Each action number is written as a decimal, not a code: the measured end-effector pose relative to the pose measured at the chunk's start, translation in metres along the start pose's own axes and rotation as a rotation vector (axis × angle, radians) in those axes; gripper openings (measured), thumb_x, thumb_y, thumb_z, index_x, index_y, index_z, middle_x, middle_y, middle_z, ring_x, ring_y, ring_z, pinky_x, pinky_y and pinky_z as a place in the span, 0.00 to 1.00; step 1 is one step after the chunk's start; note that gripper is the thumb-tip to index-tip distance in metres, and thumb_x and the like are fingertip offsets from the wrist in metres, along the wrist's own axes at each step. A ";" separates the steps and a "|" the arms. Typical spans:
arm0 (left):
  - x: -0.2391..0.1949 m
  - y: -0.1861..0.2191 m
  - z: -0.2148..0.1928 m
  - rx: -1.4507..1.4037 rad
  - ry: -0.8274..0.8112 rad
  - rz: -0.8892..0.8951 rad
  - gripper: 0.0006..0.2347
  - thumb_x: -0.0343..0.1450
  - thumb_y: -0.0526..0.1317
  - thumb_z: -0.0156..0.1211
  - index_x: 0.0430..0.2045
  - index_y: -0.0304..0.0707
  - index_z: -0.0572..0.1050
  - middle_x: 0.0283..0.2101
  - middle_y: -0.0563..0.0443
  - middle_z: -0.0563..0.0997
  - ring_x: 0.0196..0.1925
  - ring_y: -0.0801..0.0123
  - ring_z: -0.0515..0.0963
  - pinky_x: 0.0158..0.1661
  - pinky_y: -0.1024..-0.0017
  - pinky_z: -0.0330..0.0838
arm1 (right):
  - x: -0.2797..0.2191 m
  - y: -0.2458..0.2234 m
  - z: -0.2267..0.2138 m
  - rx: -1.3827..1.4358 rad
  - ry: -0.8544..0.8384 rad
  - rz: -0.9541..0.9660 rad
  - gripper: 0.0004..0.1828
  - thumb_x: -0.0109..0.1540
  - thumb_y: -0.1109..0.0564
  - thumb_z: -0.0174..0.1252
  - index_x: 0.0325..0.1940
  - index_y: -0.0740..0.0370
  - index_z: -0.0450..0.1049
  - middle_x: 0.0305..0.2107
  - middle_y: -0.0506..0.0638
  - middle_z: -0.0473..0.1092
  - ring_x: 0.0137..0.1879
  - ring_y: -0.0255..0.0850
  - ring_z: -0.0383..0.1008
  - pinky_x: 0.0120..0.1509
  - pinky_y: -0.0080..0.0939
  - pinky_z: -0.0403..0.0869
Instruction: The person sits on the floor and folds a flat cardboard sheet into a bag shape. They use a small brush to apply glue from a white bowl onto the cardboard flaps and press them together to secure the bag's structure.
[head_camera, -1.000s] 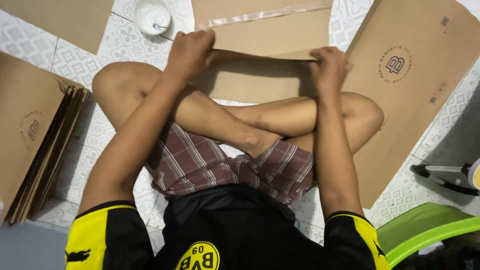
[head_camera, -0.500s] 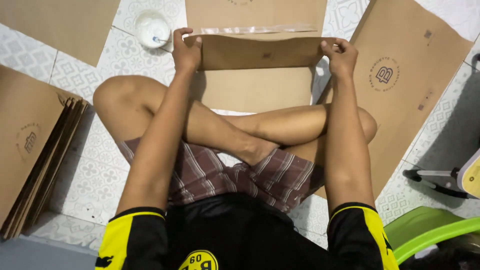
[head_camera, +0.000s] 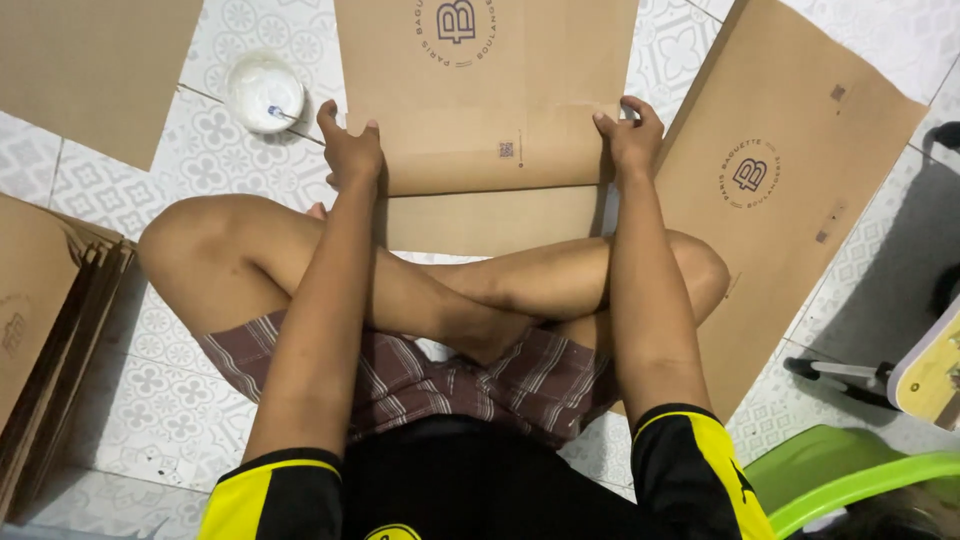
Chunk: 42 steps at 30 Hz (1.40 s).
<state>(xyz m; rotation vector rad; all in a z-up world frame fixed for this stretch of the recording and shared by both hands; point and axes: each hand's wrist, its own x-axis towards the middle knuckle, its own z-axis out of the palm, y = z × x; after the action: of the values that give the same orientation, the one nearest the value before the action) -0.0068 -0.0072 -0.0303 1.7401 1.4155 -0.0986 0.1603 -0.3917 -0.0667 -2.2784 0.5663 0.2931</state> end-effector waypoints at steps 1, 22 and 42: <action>-0.001 0.001 0.000 0.004 0.000 -0.002 0.25 0.76 0.47 0.61 0.65 0.67 0.55 0.56 0.48 0.81 0.65 0.53 0.77 0.65 0.41 0.51 | -0.002 -0.001 -0.002 -0.001 -0.002 0.004 0.29 0.52 0.42 0.81 0.56 0.34 0.79 0.36 0.43 0.79 0.48 0.37 0.82 0.54 0.38 0.78; 0.009 -0.008 0.014 -0.112 0.155 0.202 0.21 0.62 0.34 0.72 0.45 0.61 0.73 0.53 0.54 0.72 0.57 0.69 0.80 0.49 0.61 0.77 | -0.028 -0.032 -0.013 0.264 0.058 -0.138 0.17 0.47 0.59 0.78 0.36 0.55 0.81 0.32 0.43 0.78 0.40 0.30 0.77 0.46 0.28 0.79; 0.047 0.031 0.002 -0.392 0.057 0.168 0.11 0.67 0.33 0.62 0.37 0.54 0.85 0.30 0.64 0.84 0.33 0.83 0.81 0.41 0.80 0.78 | -0.057 -0.075 -0.029 0.435 0.056 0.020 0.08 0.55 0.58 0.71 0.38 0.53 0.81 0.26 0.41 0.76 0.35 0.28 0.77 0.45 0.25 0.78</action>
<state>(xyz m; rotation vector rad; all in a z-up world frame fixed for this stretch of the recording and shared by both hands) 0.0355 0.0279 -0.0397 1.5323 1.2251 0.3027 0.1477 -0.3491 0.0209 -1.8652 0.6147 0.1016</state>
